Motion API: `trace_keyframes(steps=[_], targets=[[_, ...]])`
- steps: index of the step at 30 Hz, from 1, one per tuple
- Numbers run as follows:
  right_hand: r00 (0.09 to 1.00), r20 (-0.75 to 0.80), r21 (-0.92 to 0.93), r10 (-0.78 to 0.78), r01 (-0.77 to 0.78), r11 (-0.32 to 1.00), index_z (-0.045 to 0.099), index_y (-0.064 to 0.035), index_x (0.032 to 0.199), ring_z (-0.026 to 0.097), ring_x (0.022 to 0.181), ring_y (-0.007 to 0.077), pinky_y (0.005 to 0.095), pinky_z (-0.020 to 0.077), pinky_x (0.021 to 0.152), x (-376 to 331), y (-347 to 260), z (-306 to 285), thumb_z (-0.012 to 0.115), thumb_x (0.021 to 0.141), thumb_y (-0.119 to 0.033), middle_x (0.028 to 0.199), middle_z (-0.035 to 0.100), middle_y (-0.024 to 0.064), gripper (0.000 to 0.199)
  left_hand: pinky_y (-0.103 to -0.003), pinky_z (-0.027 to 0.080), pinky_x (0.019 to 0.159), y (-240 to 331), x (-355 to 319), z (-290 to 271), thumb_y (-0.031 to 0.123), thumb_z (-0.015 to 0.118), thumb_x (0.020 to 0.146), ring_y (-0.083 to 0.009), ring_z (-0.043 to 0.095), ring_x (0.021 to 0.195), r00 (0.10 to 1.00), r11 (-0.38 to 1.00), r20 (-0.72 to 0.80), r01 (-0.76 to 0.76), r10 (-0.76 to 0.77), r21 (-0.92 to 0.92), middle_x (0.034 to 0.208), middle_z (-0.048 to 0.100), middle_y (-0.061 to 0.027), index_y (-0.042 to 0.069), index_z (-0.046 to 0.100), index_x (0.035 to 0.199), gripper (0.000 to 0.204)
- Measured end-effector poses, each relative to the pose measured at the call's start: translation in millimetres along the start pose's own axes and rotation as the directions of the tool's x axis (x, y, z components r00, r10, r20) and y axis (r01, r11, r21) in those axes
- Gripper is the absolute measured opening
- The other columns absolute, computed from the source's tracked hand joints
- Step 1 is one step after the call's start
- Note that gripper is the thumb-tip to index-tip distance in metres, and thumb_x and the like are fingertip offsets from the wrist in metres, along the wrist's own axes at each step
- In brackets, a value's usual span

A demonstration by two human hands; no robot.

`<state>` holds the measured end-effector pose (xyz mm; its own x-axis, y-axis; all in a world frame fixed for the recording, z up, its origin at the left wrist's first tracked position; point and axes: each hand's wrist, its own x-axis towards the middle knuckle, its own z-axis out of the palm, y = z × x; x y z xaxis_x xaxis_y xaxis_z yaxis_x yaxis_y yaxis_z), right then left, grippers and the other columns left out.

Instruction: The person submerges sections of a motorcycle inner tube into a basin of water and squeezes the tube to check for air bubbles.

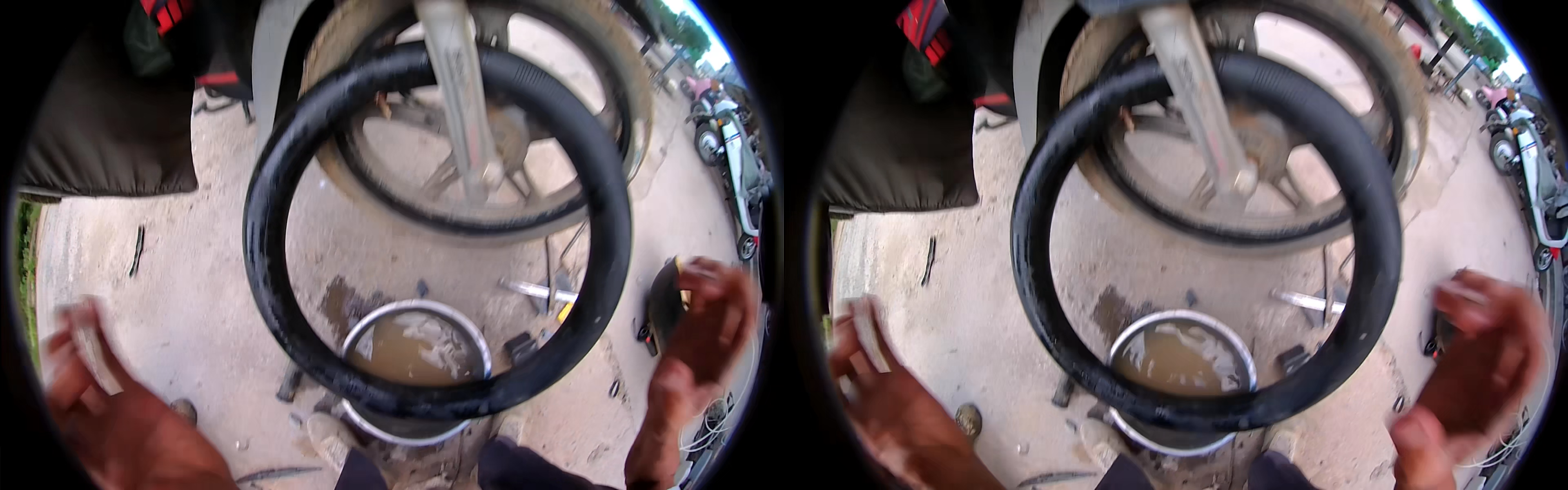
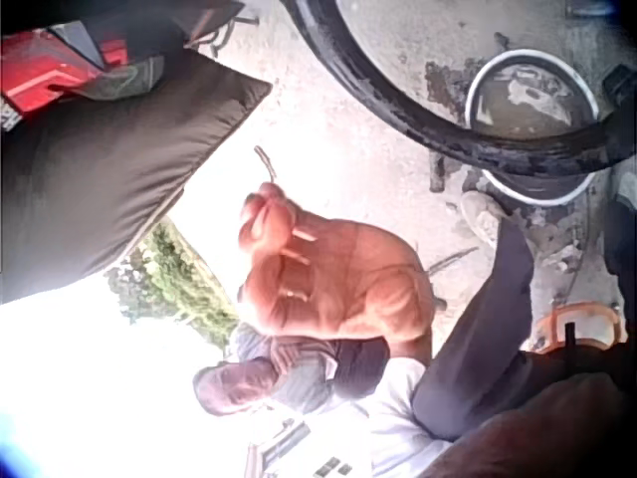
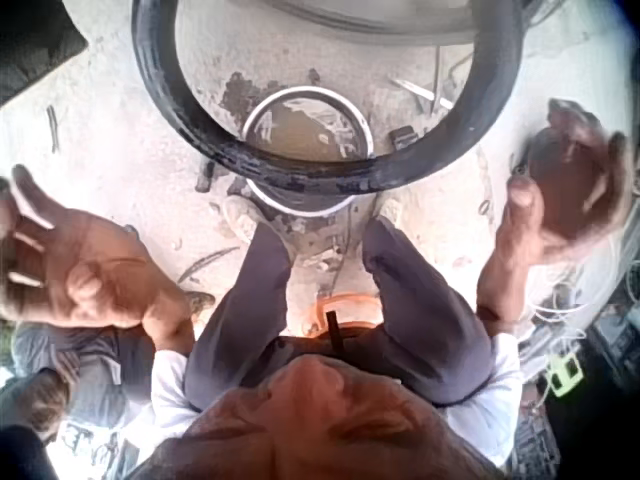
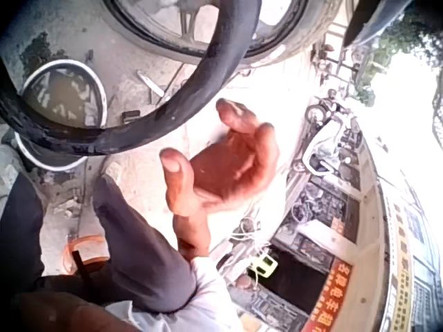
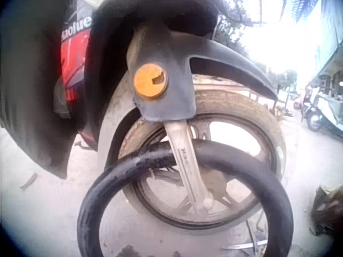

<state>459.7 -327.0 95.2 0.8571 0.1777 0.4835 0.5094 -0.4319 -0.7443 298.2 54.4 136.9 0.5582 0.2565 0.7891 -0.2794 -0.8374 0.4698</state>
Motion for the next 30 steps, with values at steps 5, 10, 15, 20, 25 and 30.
trace_keyframes(steps=[5,10,15,20,25,30], targets=[[0.988,0.134,-0.402,-0.075,0.123,0.907,0.042,0.0001,0.160,0.054,0.139,0.0388,0.0473,0.0443,0.115,51.7,33.6,6.0,0.091,0.080,-0.023,0.153,0.050,0.0225,0.097,-0.054,0.028,0.125,-80.0,-119.5,47.9,0.038,0.089,0.087,-0.0368,0.043,0.148,0.620,0.629,0.140,0.776,-0.772,0.034,0.161,0.040,-0.0189,0.003,0.028,0.162,0.103],[0.943,0.307,-0.489,0.124,0.045,0.871,0.035,-0.0036,0.164,0.057,0.138,0.0439,0.0462,0.0482,0.114,118.2,52.6,23.4,0.088,0.082,-0.025,0.154,0.051,0.0281,0.100,-0.038,0.049,0.110,-140.9,-190.6,84.0,0.017,0.086,0.092,-0.0269,0.055,0.129,0.221,0.148,0.377,0.965,-0.899,-0.214,0.148,0.050,-0.0188,0.006,0.017,0.168,0.104],[0.896,0.436,-0.299,0.080,0.060,0.952,0.032,-0.0059,0.165,0.061,0.130,0.0452,0.0474,0.0484,0.112,156.1,55.4,27.8,0.082,0.086,-0.025,0.147,0.056,0.0288,0.095,-0.036,0.049,0.107,-127.9,-173.3,108.0,0.013,0.076,0.099,-0.0249,0.058,0.122,0.345,0.266,0.248,0.916,-0.905,-0.301,0.140,0.056,-0.0155,0.004,0.021,0.168,0.088],[0.891,0.445,-0.428,0.089,0.124,0.895,0.037,-0.0121,0.163,0.063,0.122,0.0439,0.0471,0.0497,0.108,152.7,16.4,-2.5,0.075,0.089,-0.018,0.136,0.059,0.0257,0.084,-0.035,0.048,0.108,-112.7,-135.6,108.4,0.016,0.075,0.100,-0.0252,0.057,0.125,0.343,0.283,0.228,0.924,-0.911,-0.258,0.144,0.055,-0.0173,0.003,0.022,0.168,0.087],[0.950,0.090,-0.276,0.300,-0.265,0.924,0.035,-0.0065,0.166,0.055,0.140,0.0304,0.0376,0.0404,0.119,69.7,45.1,-111.1,0.073,0.080,-0.003,0.154,0.052,0.0206,0.094,-0.037,0.045,0.114,-112.8,-28.3,162.3,0.022,0.078,0.098,-0.0323,0.057,0.135,0.717,0.730,0.378,0.669,-0.585,-0.139,0.154,0.052,-0.0248,0.001,0.025,0.169,0.091],[0.869,0.093,-0.103,0.486,-0.477,0.873,0.016,-0.0009,0.170,0.037,0.153,0.0309,0.0392,0.0291,0.126,-11.1,38.1,-65.9,0.081,0.084,-0.015,0.167,0.033,0.0231,0.109,-0.038,0.047,0.112,-132.3,29.4,140.2,0.024,0.081,0.095,-0.0330,0.064,0.128,0.741,0.822,0.444,0.570,-0.504,-0.018,0.144,0.062,-0.0256,0.002,0.033,0.166,0.089]])
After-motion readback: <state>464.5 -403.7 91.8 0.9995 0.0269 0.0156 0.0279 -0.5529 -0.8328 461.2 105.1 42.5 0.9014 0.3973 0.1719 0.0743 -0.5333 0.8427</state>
